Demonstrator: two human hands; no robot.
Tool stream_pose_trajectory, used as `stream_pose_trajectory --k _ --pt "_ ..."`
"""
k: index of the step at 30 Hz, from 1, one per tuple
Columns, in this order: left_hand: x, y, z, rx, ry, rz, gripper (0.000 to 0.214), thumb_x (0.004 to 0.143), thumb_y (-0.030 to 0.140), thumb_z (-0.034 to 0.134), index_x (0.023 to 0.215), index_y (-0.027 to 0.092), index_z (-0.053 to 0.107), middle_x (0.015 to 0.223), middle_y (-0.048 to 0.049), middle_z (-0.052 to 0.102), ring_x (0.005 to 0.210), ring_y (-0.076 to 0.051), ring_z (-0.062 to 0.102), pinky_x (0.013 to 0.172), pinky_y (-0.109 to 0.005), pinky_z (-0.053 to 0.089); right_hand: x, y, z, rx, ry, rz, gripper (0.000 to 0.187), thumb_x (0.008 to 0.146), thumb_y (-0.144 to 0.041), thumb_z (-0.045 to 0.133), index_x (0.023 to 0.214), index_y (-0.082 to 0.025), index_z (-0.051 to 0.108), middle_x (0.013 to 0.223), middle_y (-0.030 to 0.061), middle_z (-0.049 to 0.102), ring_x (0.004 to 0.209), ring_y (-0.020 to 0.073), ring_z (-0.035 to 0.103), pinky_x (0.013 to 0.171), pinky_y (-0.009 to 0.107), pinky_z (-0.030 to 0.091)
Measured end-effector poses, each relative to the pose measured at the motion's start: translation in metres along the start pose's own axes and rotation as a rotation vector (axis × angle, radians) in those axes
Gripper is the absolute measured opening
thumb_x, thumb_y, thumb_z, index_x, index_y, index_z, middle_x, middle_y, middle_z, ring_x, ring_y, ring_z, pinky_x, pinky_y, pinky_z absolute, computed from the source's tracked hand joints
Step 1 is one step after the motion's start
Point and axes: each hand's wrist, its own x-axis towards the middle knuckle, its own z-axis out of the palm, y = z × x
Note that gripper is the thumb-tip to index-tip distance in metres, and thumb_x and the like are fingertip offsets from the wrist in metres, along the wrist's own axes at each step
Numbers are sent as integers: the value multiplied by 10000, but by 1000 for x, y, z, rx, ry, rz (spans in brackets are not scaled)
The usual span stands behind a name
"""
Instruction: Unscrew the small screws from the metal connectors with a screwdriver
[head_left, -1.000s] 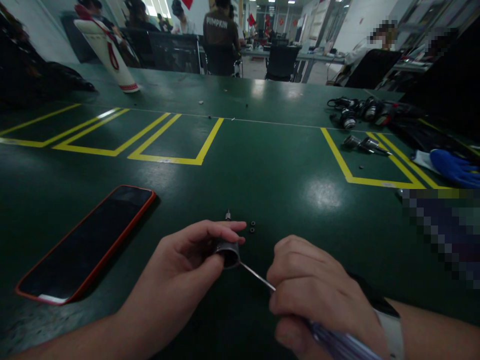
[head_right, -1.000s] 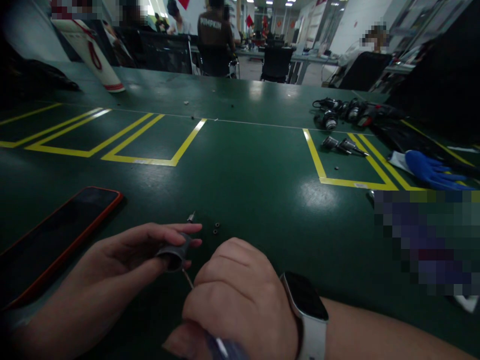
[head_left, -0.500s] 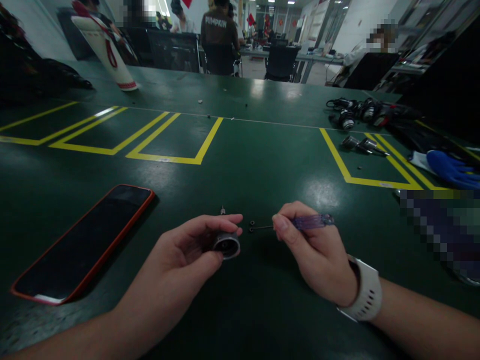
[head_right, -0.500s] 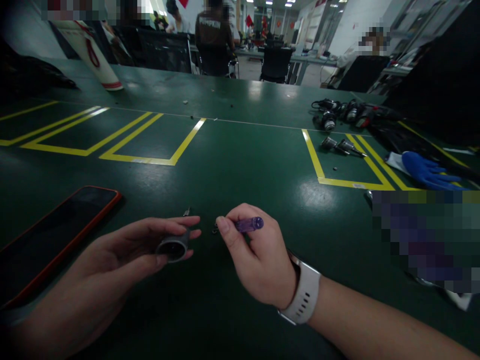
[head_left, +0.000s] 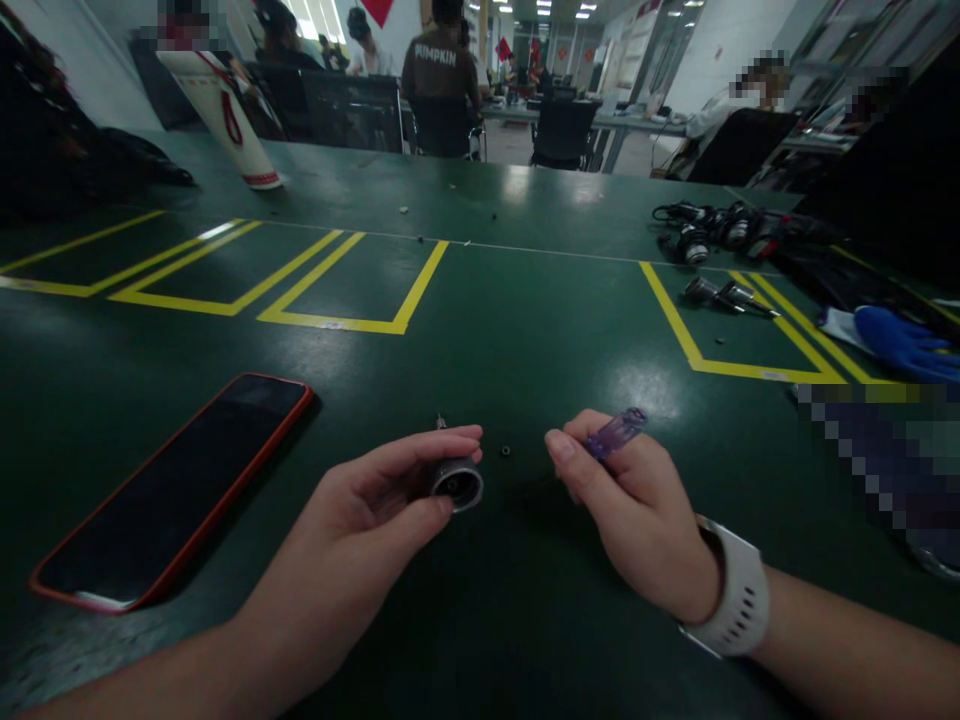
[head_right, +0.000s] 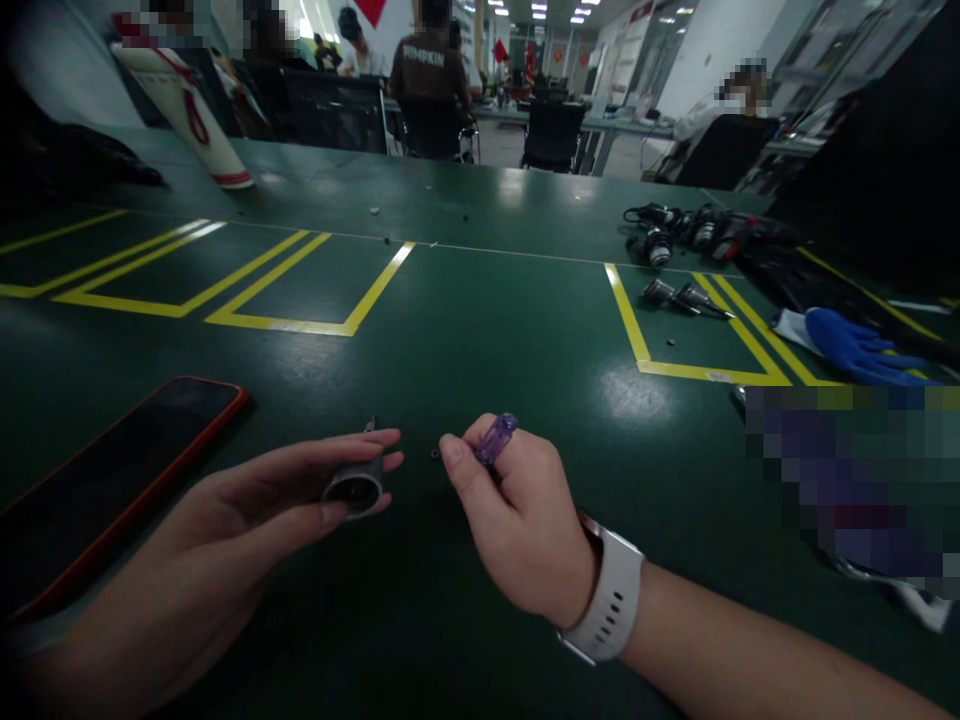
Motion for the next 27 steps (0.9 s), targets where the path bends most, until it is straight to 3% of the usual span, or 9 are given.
stream_pose_trajectory --k 3,8,13,19,23,27 --pt "1 1 0 2 15 4 229 696 159 663 896 248 732 1110 -31 690 1072 -229 607 940 -313 470 -2 3 2 252 15 72 288 900 -310 487 641 -183 494 547 -46 438 514 85 414 498 239 318" --pt "2 2 -3 9 11 11 254 694 139 667 919 243 725 1118 -30 685 1041 -217 621 942 -321 475 -11 0 3 594 32 -14 210 906 -291 484 724 -201 536 616 -29 476 607 111 451 573 267 349" --pt "4 -1 -3 25 21 58 195 689 121 670 844 226 725 1080 -25 696 1001 -207 638 935 -324 481 -15 -1 5 613 -15 -12 195 906 -273 490 737 -201 557 643 -21 483 635 115 454 585 275 341" --pt "3 -1 -2 -5 10 79 132 694 98 647 746 202 709 1007 -30 706 943 -201 654 785 -269 550 -13 3 6 582 12 41 196 895 -299 513 729 -204 556 635 -31 498 595 100 445 555 258 338" --pt "3 -1 -3 -35 8 63 110 694 108 651 730 197 704 1044 -33 688 893 -204 666 673 -243 569 -10 7 7 481 50 82 224 886 -331 527 703 -204 553 596 -43 490 574 92 446 541 246 338" --pt "3 -1 -3 -58 11 34 107 699 110 647 734 193 706 1056 -37 681 918 -209 660 699 -249 570 -5 10 7 352 45 158 254 885 -358 522 697 -191 561 595 -44 498 564 85 454 536 239 346"
